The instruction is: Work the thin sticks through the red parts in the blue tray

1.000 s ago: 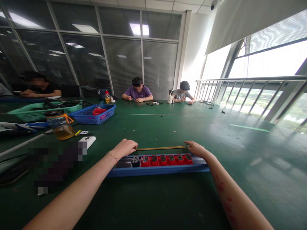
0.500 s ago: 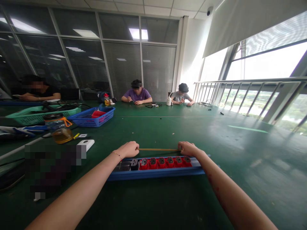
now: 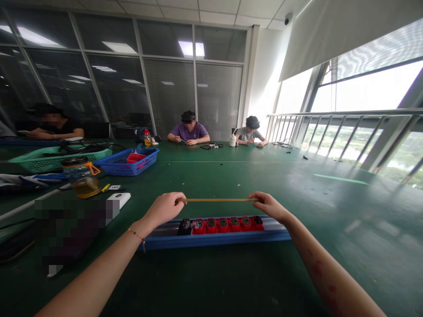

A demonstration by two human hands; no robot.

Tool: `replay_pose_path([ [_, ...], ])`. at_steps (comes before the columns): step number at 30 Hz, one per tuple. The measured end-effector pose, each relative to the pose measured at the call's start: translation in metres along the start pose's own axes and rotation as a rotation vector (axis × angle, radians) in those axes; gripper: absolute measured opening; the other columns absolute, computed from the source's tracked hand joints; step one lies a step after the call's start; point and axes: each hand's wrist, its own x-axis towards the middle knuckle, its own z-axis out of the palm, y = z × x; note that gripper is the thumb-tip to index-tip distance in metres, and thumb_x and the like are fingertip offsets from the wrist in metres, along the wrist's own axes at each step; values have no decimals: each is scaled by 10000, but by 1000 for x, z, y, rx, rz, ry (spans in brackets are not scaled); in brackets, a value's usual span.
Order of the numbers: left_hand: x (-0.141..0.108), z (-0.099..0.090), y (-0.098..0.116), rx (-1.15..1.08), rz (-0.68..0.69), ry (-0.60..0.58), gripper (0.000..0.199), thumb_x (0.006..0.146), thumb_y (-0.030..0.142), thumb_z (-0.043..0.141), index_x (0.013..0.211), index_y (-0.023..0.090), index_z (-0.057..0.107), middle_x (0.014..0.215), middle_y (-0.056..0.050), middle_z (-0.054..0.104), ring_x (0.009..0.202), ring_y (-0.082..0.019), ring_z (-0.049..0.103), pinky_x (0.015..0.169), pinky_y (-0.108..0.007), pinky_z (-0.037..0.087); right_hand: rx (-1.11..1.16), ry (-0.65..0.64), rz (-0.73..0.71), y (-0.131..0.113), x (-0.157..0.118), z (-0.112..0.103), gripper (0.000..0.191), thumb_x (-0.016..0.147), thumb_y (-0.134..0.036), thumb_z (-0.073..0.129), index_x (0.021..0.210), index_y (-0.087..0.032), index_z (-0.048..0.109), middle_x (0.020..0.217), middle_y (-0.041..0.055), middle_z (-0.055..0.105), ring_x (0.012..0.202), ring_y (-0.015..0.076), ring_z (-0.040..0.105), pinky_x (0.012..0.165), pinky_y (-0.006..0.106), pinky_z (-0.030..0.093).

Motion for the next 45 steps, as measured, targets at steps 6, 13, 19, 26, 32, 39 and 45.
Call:
replay_pose_path([
  [6,-32,1,22,-114,26,97,257,756,332,410,908,249,601,835,-2,641,709,-160,569,609,-236,382,172,230,82,-13,-28,7,320,769,-474,491,781,-163,568,548,-51,424,490,80,358,446,209,275],
  [13,-41,2,10,-464,-133,-42,358,698,530,497,773,204,626,730,-13,657,693,-183,592,576,-230,405,231,220,135,-10,-37,5,324,709,-494,567,732,-176,511,492,-74,382,429,64,317,400,198,219],
  [19,-41,12,-4,-687,-212,8,359,678,495,550,846,183,606,827,-35,654,802,-187,585,691,-257,430,173,176,184,-6,-40,9,338,666,-502,602,696,-178,510,477,-39,508,428,85,419,402,196,277],
  [26,-46,21,-3,-686,-201,73,366,714,485,515,918,188,576,822,-32,635,765,-177,575,665,-261,424,65,192,189,-1,-41,8,346,674,-524,577,675,-183,520,442,-55,467,398,80,387,387,199,257],
  [32,-46,24,-6,-630,-183,37,342,721,474,500,898,193,578,792,-23,628,720,-170,568,616,-249,409,-40,149,185,6,-43,9,365,682,-544,551,695,-179,544,460,-45,484,412,86,393,392,203,259],
  [39,-47,25,-7,-607,-169,-7,345,715,482,495,863,180,574,781,-28,625,714,-174,571,606,-248,411,-52,112,198,6,-43,9,383,678,-550,546,723,-171,561,472,-44,485,421,85,387,401,203,259],
  [45,-48,25,-3,-616,-142,-15,344,720,490,482,841,182,579,766,-28,631,707,-174,578,613,-256,422,-33,149,175,9,-42,10,374,676,-548,552,711,-176,549,509,-40,498,448,93,403,414,207,272],
])
